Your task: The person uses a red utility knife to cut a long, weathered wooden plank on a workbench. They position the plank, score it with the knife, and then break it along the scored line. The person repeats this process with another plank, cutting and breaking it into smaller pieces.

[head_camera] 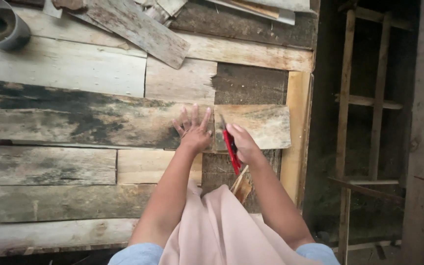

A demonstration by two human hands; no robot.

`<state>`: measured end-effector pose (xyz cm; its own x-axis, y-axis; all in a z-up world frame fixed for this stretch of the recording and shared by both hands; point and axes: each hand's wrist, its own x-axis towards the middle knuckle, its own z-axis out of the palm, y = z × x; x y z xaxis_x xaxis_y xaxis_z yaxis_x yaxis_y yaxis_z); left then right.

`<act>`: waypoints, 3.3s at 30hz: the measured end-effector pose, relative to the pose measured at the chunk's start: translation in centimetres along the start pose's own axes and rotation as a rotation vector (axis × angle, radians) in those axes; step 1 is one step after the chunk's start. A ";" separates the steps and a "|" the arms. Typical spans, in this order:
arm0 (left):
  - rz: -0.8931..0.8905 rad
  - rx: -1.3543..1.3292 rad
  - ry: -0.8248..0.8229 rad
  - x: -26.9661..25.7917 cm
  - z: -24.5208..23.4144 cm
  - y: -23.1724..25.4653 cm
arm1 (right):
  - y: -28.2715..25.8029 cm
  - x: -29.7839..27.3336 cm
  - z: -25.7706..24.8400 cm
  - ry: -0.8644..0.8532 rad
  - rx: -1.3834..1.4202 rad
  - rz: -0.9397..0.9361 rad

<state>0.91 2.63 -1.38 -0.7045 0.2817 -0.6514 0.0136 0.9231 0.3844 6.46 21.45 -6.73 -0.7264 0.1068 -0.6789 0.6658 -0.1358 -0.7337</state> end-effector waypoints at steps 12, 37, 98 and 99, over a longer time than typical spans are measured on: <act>0.028 -0.017 -0.014 -0.1 -0.4 -0.2 | -11.2 -4.3 7.2 0.115 -0.726 0.107; -0.005 -0.033 -0.073 -0.8 -1.8 0.3 | -14.7 -2.2 10.8 -0.073 -1.124 0.219; 0.498 -0.658 0.907 6.0 -0.1 2.5 | -1.4 5.4 -20.5 0.543 0.906 -0.181; 0.428 -0.396 1.010 8.4 1.4 0.7 | -1.0 6.5 -20.1 0.579 0.910 -0.181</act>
<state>-4.02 5.96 -7.48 -0.9428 0.0492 0.3298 0.2905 0.6067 0.7399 4.49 42.11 -11.00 -0.4520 0.6130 -0.6480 0.0089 -0.7233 -0.6905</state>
